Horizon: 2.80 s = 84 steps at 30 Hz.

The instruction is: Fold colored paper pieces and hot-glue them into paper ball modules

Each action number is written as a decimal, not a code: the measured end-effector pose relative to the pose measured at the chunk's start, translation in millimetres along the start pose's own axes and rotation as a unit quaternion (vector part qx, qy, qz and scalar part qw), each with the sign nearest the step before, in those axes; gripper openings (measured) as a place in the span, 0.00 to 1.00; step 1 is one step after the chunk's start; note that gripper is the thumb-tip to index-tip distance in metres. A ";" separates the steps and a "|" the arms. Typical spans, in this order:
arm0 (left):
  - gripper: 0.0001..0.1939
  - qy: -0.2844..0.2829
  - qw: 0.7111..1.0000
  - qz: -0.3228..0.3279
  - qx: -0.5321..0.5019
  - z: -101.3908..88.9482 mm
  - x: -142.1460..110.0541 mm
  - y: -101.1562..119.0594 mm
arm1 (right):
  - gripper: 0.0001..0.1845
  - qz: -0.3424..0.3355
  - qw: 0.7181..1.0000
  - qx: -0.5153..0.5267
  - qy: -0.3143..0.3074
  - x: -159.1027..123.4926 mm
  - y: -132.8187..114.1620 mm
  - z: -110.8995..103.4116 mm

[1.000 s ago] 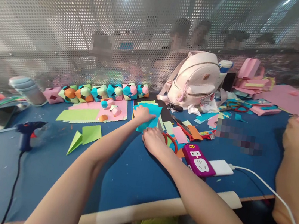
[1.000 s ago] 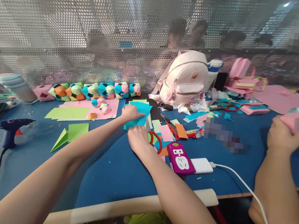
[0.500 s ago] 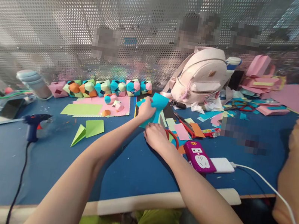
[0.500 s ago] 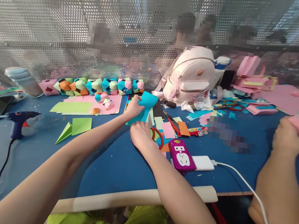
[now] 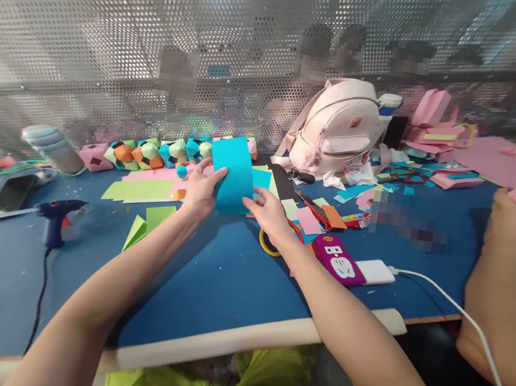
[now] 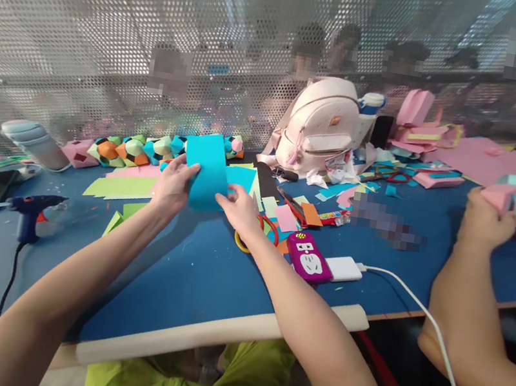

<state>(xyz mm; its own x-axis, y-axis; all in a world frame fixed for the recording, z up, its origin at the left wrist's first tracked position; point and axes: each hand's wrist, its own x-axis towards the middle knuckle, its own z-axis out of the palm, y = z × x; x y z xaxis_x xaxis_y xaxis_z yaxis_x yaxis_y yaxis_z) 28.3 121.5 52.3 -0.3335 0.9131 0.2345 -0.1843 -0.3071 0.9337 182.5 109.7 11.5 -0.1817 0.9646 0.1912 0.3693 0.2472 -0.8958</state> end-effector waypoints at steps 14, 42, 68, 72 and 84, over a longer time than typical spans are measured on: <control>0.09 0.041 0.994 -0.100 0.011 -82.4 -32.5 21.6 | 0.17 -0.025 0.970 -0.050 -0.238 -18.5 -14.1 -16.2; 0.06 -0.143 0.927 -0.198 0.285 -96.1 -87.5 3.2 | 0.13 -0.129 0.978 -0.124 -0.107 -29.5 0.3 30.2; 0.07 -0.165 0.914 -0.327 0.177 -100.4 -76.7 13.9 | 0.16 -0.071 0.985 -0.001 -0.157 -39.4 -2.2 33.9; 0.07 -0.183 0.902 -0.325 0.217 -99.1 -80.5 7.7 | 0.20 -0.008 0.984 0.029 -0.173 -29.6 -0.1 25.9; 0.10 -0.244 0.794 0.012 0.557 -101.6 -88.3 0.2 | 0.15 -0.151 0.960 -0.114 -0.205 -32.0 6.3 27.5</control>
<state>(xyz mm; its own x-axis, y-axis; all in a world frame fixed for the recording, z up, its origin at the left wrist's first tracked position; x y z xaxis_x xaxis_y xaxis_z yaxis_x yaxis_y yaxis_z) -36.2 13.6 4.3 0.1233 0.9892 0.0794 0.8397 -0.1467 0.5229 165.6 77.9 -11.3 -0.6386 0.7394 0.2134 0.4241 0.5695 -0.7042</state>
